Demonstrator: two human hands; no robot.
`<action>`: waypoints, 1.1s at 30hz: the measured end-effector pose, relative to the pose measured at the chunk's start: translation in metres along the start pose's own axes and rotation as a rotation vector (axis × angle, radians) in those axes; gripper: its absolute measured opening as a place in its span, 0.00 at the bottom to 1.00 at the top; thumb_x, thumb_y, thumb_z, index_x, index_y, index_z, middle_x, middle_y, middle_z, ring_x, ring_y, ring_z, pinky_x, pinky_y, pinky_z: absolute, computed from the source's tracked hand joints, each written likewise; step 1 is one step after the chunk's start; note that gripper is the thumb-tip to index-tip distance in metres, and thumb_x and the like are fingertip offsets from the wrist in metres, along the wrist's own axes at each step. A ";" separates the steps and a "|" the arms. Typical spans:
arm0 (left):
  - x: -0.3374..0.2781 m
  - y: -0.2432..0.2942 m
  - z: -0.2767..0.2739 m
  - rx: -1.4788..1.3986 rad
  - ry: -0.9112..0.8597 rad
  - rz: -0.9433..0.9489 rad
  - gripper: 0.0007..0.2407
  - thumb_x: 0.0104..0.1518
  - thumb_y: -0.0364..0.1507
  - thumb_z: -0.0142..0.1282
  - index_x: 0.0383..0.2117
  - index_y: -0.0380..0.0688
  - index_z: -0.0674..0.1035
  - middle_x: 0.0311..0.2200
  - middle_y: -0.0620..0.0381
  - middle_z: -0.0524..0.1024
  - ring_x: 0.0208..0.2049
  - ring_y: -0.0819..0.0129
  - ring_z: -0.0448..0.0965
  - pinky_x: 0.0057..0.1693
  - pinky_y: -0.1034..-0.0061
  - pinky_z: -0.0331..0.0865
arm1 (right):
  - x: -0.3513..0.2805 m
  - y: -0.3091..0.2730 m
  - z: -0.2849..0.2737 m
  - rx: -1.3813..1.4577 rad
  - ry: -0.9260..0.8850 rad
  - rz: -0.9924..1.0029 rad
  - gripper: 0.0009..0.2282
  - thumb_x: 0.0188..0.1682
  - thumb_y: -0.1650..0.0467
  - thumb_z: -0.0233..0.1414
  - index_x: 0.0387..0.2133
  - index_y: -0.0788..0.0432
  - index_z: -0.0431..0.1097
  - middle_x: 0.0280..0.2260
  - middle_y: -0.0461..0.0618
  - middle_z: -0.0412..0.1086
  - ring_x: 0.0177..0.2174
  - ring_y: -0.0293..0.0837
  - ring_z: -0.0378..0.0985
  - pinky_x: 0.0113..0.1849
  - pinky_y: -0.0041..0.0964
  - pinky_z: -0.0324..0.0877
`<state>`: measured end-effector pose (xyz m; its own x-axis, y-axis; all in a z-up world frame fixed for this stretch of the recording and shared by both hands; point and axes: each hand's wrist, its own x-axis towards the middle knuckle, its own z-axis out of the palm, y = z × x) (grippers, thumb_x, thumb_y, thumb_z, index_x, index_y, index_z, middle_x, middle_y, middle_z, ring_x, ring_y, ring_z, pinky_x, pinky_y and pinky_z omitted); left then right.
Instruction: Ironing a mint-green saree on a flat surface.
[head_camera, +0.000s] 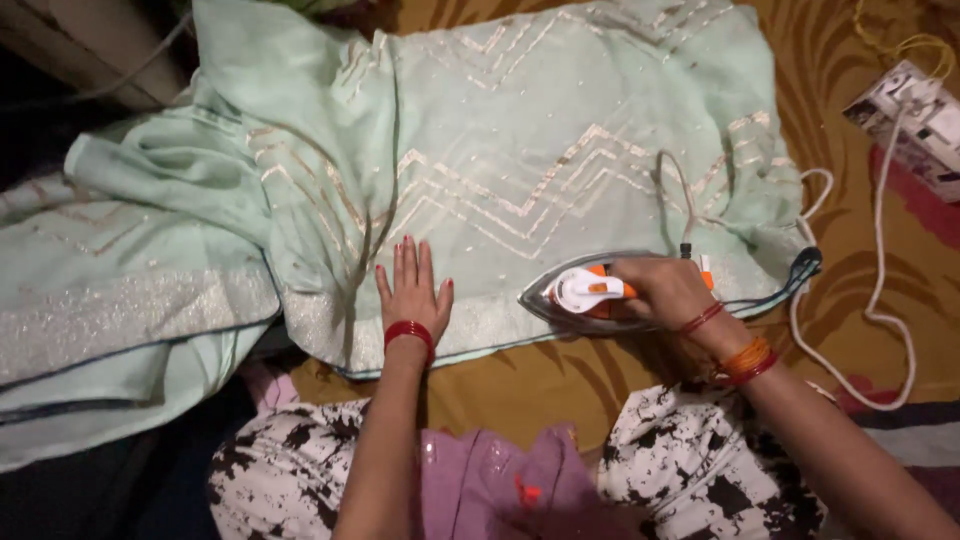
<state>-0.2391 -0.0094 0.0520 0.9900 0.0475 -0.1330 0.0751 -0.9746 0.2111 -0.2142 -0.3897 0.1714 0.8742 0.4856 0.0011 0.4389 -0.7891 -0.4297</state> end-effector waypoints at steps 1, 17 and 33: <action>-0.004 -0.007 0.002 -0.004 0.025 0.029 0.32 0.62 0.45 0.41 0.72 0.45 0.51 0.74 0.51 0.41 0.74 0.60 0.37 0.72 0.50 0.32 | -0.004 0.000 0.006 -0.031 0.005 -0.097 0.15 0.34 0.69 0.59 0.38 0.53 0.72 0.32 0.54 0.75 0.33 0.59 0.78 0.34 0.50 0.72; -0.015 -0.019 -0.006 -0.047 0.089 -0.039 0.31 0.63 0.44 0.42 0.72 0.48 0.53 0.74 0.50 0.42 0.74 0.56 0.41 0.71 0.46 0.40 | 0.025 -0.080 0.050 -0.072 0.085 -0.208 0.13 0.37 0.62 0.63 0.30 0.54 0.71 0.25 0.54 0.74 0.28 0.57 0.79 0.30 0.51 0.72; -0.018 -0.019 -0.005 -0.034 0.105 -0.053 0.30 0.62 0.43 0.43 0.72 0.51 0.55 0.74 0.51 0.44 0.74 0.57 0.42 0.71 0.48 0.40 | 0.010 -0.016 0.025 -0.100 -0.002 -0.143 0.14 0.37 0.65 0.60 0.37 0.52 0.73 0.28 0.53 0.76 0.31 0.57 0.80 0.31 0.52 0.73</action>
<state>-0.2580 0.0091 0.0555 0.9914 0.1236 -0.0429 0.1303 -0.9620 0.2399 -0.2177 -0.3626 0.1557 0.8011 0.5961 0.0544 0.5772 -0.7453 -0.3337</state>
